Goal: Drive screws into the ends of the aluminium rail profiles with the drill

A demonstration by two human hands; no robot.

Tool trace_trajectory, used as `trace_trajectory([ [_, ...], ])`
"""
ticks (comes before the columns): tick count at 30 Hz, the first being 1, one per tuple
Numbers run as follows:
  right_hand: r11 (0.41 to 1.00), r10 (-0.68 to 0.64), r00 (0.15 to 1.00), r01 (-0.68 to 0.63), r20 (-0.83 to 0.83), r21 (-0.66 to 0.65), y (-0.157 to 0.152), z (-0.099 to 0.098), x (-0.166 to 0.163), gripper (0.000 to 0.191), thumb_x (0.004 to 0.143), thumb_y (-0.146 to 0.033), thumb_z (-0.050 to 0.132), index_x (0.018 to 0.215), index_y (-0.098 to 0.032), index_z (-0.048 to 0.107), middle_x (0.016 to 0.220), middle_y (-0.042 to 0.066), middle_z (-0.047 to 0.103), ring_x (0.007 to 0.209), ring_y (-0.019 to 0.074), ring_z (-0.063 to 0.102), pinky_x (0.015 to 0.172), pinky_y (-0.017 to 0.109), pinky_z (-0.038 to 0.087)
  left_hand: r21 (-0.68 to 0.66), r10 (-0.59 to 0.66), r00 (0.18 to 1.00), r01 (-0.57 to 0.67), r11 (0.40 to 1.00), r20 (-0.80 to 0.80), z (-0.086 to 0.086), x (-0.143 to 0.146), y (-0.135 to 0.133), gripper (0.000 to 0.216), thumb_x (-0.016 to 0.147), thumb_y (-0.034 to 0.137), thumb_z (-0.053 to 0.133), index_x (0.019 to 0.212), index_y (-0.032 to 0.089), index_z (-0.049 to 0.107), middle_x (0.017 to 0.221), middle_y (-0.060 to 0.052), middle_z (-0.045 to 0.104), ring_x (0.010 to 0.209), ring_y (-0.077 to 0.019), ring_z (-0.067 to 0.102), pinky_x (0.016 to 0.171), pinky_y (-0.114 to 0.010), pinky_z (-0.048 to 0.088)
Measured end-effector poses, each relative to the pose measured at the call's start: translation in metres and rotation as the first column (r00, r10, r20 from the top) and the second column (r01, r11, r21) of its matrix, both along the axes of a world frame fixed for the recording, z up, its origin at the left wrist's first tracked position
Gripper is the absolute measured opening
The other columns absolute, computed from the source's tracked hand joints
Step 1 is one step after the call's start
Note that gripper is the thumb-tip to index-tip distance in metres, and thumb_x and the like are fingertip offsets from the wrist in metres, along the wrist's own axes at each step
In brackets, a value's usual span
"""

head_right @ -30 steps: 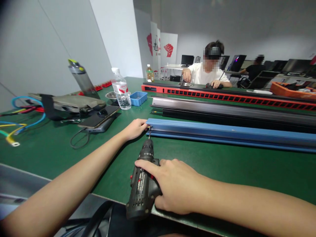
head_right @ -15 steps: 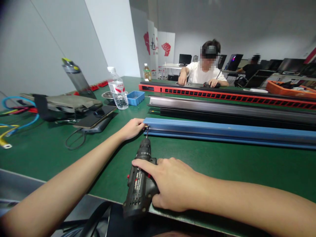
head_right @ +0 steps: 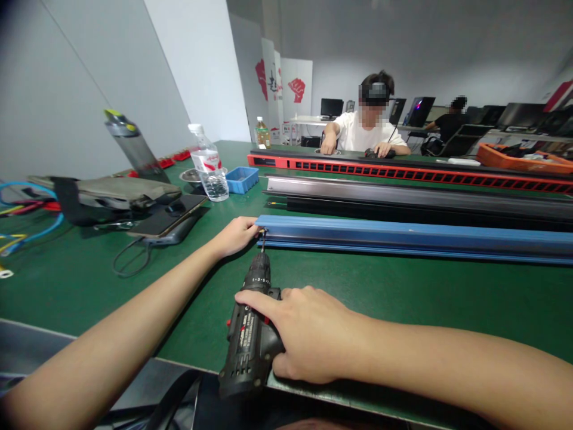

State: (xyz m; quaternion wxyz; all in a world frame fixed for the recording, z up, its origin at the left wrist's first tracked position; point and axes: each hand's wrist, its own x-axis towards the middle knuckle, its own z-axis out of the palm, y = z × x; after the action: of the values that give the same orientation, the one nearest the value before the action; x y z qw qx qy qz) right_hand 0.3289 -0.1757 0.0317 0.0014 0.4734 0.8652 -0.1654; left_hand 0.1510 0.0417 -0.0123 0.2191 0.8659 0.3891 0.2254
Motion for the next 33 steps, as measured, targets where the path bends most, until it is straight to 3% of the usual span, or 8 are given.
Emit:
trace_trajectory([
  [22,1.000,-0.001,1.000,0.001,0.002,0.008,-0.0004,-0.0001,0.0005,0.098,0.075,-0.036,0.067,0.158,-0.040,0.015,0.109,0.009,0.067,0.084,0.0272,0.067,0.068,0.032,0.042,-0.014,-0.010,1.000,0.009,1.000,-0.024,-0.0013,-0.0012,0.0023,0.033,0.082,0.039,0.035,0.066,0.018,0.054,0.065,-0.001,0.054,0.065,-0.0165,0.049,0.064,-0.025,0.037],
  [33,1.000,-0.008,1.000,0.008,-0.007,-0.014,0.0001,0.0013,0.0000,0.098,0.074,-0.034,0.067,0.158,-0.039,0.017,0.115,0.009,0.067,0.089,0.0277,0.067,0.071,0.033,0.042,0.005,0.002,1.000,-0.002,1.000,0.005,-0.0002,-0.0002,0.0004,0.031,0.083,0.037,0.038,0.059,0.019,0.046,0.059,0.000,0.052,0.061,-0.0151,0.046,0.060,-0.024,0.034],
])
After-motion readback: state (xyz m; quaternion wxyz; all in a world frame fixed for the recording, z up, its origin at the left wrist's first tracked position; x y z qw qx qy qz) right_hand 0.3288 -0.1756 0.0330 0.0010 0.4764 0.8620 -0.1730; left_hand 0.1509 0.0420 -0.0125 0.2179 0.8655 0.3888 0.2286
